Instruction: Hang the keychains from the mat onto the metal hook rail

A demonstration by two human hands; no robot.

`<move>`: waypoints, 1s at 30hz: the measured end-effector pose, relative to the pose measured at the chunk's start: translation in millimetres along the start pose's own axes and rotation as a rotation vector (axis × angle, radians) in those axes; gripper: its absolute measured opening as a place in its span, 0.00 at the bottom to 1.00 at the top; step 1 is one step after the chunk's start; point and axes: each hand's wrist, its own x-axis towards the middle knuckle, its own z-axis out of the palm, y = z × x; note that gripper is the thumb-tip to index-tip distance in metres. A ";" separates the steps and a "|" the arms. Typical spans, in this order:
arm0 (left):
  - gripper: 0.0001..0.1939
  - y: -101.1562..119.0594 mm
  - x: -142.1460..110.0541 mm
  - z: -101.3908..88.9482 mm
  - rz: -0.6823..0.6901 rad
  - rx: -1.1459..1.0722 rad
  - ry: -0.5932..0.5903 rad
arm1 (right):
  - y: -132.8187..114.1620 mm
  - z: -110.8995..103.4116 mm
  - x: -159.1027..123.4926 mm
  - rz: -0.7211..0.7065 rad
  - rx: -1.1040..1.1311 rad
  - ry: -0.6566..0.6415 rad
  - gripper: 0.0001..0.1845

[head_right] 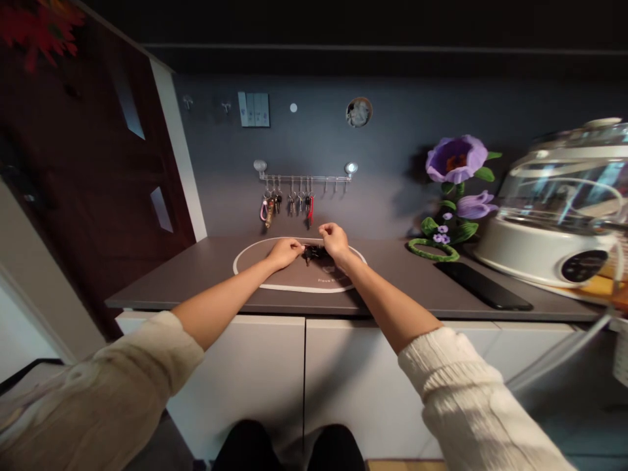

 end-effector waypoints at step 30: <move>0.10 15.0 -7.6 -2.7 -0.014 -0.235 -0.147 | 15.4 -2.3 -21.0 -0.263 -0.527 -0.008 0.10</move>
